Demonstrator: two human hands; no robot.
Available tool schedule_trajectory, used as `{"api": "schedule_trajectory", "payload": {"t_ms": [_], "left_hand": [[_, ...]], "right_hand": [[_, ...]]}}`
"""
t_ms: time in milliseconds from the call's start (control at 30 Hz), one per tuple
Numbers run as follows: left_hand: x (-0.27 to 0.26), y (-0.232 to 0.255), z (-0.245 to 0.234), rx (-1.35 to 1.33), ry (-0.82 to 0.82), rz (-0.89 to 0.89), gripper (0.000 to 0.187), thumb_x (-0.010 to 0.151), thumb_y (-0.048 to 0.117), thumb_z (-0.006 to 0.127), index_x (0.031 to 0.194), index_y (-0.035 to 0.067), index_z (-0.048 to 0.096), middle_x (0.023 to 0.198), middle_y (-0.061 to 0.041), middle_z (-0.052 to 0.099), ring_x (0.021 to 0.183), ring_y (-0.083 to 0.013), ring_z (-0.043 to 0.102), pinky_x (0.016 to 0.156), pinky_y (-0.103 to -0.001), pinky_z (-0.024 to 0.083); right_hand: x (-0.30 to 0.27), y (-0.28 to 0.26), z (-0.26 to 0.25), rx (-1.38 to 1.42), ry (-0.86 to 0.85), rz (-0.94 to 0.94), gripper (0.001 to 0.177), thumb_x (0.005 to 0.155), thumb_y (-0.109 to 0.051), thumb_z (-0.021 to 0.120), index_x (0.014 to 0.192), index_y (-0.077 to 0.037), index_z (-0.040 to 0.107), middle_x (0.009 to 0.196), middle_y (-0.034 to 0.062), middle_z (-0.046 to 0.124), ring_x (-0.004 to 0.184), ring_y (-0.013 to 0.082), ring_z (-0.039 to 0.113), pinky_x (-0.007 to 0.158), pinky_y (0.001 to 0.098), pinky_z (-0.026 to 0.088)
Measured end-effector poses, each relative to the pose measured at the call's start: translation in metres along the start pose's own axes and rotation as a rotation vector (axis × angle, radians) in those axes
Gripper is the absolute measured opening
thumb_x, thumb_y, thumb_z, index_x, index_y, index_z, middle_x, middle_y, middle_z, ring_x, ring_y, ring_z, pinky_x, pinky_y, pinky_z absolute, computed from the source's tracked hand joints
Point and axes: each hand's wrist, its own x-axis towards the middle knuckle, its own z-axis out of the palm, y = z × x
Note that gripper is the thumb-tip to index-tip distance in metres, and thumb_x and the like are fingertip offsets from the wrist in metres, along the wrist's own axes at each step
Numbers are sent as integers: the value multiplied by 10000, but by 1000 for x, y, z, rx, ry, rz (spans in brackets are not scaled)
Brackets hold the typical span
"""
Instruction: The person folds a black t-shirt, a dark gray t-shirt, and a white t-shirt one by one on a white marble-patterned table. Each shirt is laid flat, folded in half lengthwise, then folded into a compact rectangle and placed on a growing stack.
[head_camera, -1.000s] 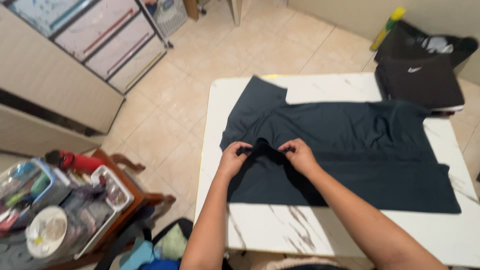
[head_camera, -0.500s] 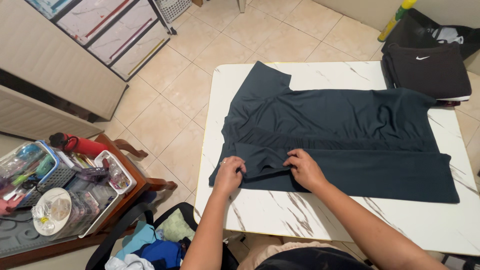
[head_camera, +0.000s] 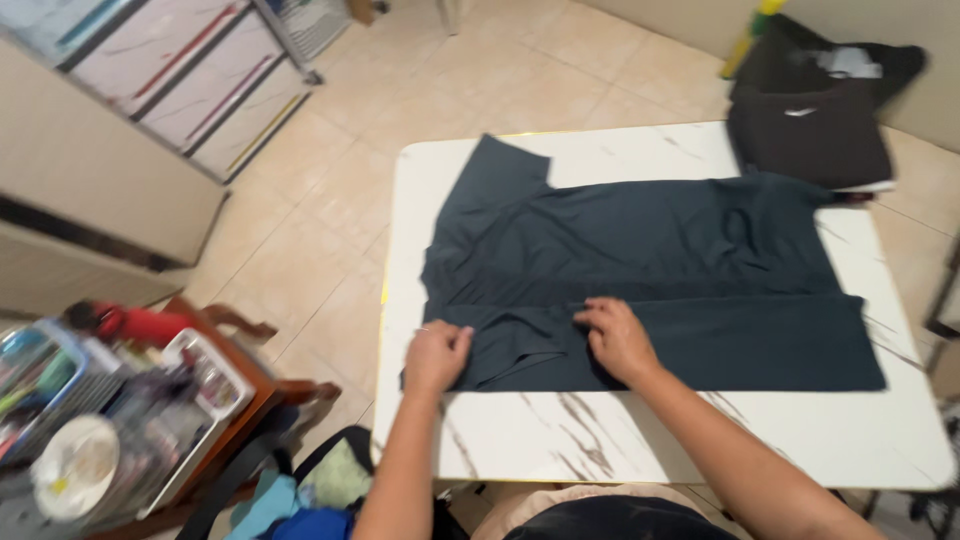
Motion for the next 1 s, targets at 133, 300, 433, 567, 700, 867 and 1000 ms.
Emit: {"api": "schedule_trajectory", "payload": {"t_ms": [133, 300, 433, 567, 700, 867, 1000], "left_hand": [[50, 8, 7, 83, 71, 21, 311, 907, 343, 704, 765, 67, 722, 862, -140, 684, 835, -396, 652, 736, -509, 522], [112, 37, 27, 95, 93, 83, 238, 897, 303, 710, 816, 79, 714, 910, -118, 679, 916, -370, 650, 778, -506, 525], [164, 59, 50, 155, 149, 82, 172, 878, 275, 720, 847, 106, 727, 964, -102, 676, 965, -365, 644, 799, -508, 526], [218, 64, 69, 158, 122, -144, 143, 912, 285, 721, 935, 147, 748, 1047, -90, 671, 1023, -358, 645, 873, -495, 529], [260, 56, 88, 173, 117, -328, 201, 911, 259, 728, 1088, 166, 745, 1229, -96, 618, 1098, -365, 637, 919, -483, 532], [287, 40, 113, 142, 124, -427, 623, 837, 244, 780, 1412, 152, 558, 1443, -137, 451, 1141, -425, 590, 918, -501, 499], [295, 27, 126, 136, 83, -507, 622, 891, 264, 764, 1459, 163, 532, 1424, -148, 481, 1178, -404, 606, 966, -493, 503]], "right_hand": [[27, 71, -59, -120, 276, -22, 274, 779, 40, 609, 997, -67, 737, 1115, 144, 699, 1124, 358, 630, 1012, 449, 500], [67, 171, -152, -347, 431, 165, 209, 863, 5, 651, 990, -109, 772, 1088, 126, 700, 1043, 362, 625, 931, 454, 512], [100, 227, -204, -414, 404, 175, 143, 895, -95, 723, 1027, -119, 772, 1081, 126, 690, 1058, 363, 623, 938, 456, 517], [127, 252, -230, -334, 196, 127, 278, 765, -263, 830, 975, -96, 758, 1010, 140, 673, 1005, 368, 615, 876, 460, 514], [138, 264, -240, -370, -20, 98, 255, 717, -280, 855, 767, -85, 699, 907, 140, 655, 946, 379, 623, 797, 478, 517], [141, 292, -233, 15, -207, 288, 234, 789, -111, 749, 717, -69, 530, 727, 93, 565, 703, 246, 547, 626, 388, 477], [154, 318, -236, 328, -447, 493, 276, 808, -83, 746, 738, -70, 479, 695, 43, 494, 646, 157, 438, 566, 342, 396]]}}
